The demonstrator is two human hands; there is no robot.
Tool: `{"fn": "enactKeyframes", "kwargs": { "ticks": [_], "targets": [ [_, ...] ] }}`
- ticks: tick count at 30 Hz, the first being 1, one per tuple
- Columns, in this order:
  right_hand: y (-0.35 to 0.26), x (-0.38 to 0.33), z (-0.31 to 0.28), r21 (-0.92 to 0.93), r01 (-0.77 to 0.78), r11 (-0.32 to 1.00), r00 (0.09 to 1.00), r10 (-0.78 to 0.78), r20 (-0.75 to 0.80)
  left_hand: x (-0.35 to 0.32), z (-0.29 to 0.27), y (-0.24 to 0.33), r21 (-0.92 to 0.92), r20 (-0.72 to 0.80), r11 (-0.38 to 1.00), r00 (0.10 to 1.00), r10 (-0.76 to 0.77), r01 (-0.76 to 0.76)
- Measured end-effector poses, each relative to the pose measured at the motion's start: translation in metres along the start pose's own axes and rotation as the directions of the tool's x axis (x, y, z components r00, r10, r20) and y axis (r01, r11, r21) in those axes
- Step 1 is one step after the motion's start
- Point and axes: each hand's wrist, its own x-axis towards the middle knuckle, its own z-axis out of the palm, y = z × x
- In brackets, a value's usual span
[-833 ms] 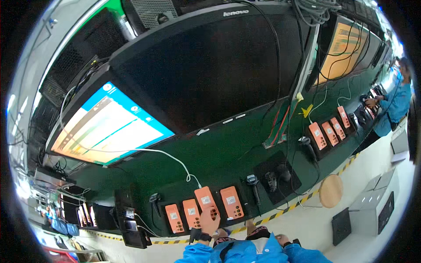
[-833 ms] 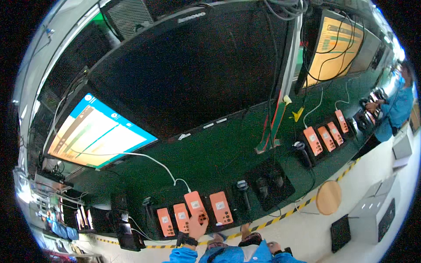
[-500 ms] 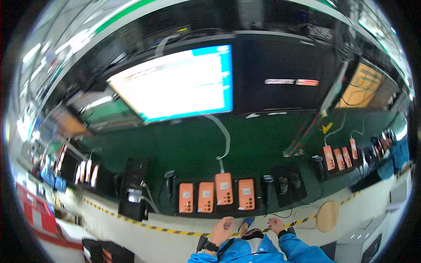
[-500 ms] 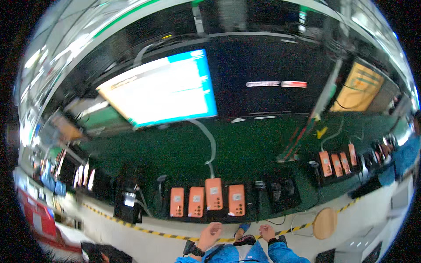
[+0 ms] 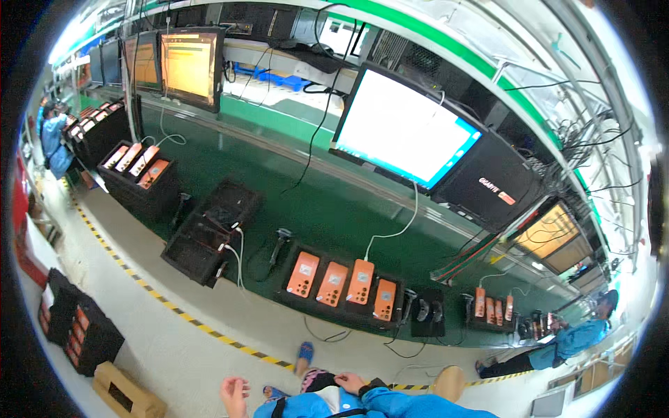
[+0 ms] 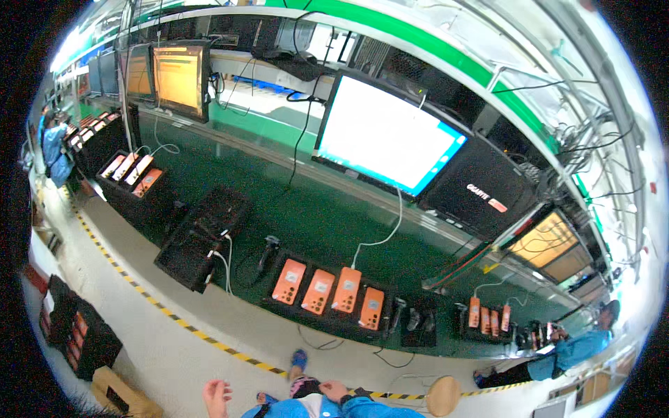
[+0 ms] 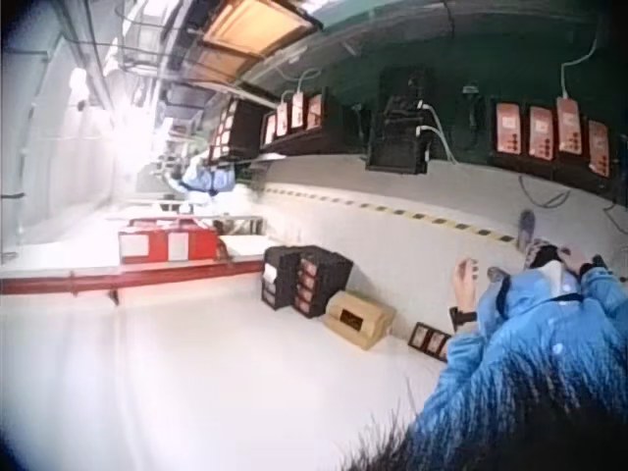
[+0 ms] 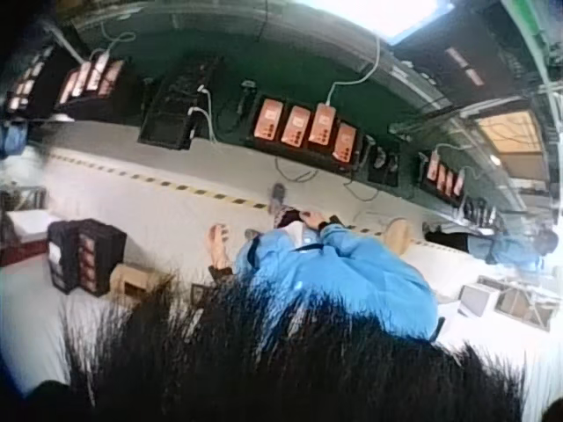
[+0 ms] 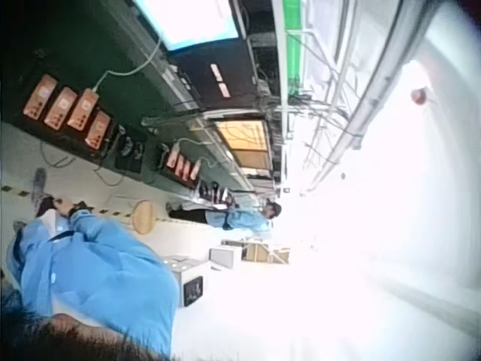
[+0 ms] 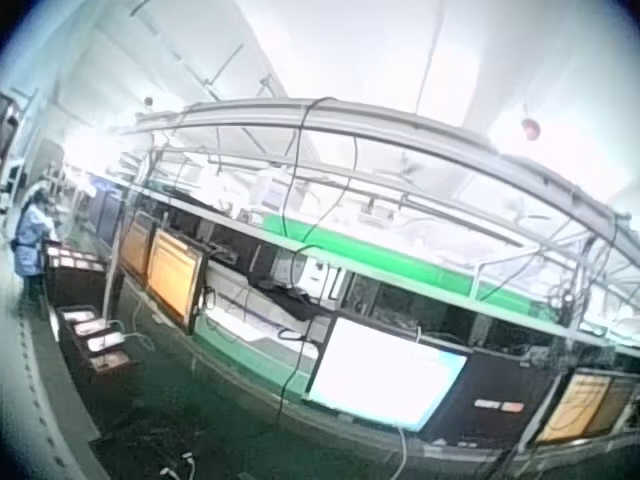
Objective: Testing and calibrating orange handheld electronic devices at an assembly line workstation.
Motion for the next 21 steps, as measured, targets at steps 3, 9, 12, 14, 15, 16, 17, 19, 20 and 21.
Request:
{"fn": "enactKeyframes", "kwargs": {
  "ticks": [3, 9, 12, 14, 15, 16, 17, 19, 20, 21],
  "targets": [
    [-0.031, 0.009, 0.002, 0.085, 0.003, 0.996, 0.998, -0.009, 0.07, -0.004, 0.004, 0.042, -0.088, 0.043, 0.993, 0.995, 0.086, -0.082],
    [-0.079, 0.04, 0.061, -0.182, 0.008, 0.983, 0.991, 0.016, 0.13, 0.029, -0.011, 0.154, -0.125, 0.338, 0.94, 0.877, 0.341, -0.317],
    [-0.134, 0.084, 0.096, -0.109, -0.097, 0.989, 0.967, 0.12, 0.225, 0.065, -0.063, 0.167, -0.097, 0.259, 0.929, 0.893, 0.369, -0.356],
    [-0.171, 0.112, 0.123, 0.069, -0.072, 0.995, 0.972, 0.054, 0.228, 0.093, -0.115, 0.151, -0.042, 0.18, 0.943, 0.925, 0.333, -0.332],
    [-0.19, 0.131, 0.134, -0.07, -0.021, 0.997, 0.976, 0.036, 0.217, 0.106, -0.137, 0.135, 0.002, 0.127, 0.968, 0.96, 0.249, -0.251],
    [-0.205, 0.144, 0.142, -0.202, 0.009, 0.979, 0.98, 0.031, 0.196, 0.115, -0.162, 0.116, 0.073, 0.038, 0.982, 0.984, 0.175, -0.177],
    [-0.229, 0.161, 0.163, -0.162, -0.034, 0.986, 0.986, 0.06, 0.155, 0.135, -0.187, 0.104, 0.13, -0.002, 0.973, 0.981, 0.192, -0.19],
    [-0.289, 0.2, 0.192, -0.23, 0.124, 0.965, 0.966, -0.064, 0.252, 0.196, -0.216, 0.092, 0.165, -0.117, 0.985, 0.991, 0.066, -0.046],
    [-0.32, 0.218, 0.205, -0.065, 0.215, 0.975, 0.953, -0.194, 0.233, 0.225, -0.225, 0.093, 0.223, -0.078, 0.975, 0.997, 0.004, 0.013],
    [-0.35, 0.234, 0.214, -0.015, 0.295, 0.955, 0.93, -0.283, 0.235, 0.25, -0.227, 0.092, 0.27, -0.021, 0.961, 0.998, -0.055, 0.059]
  ]
}}
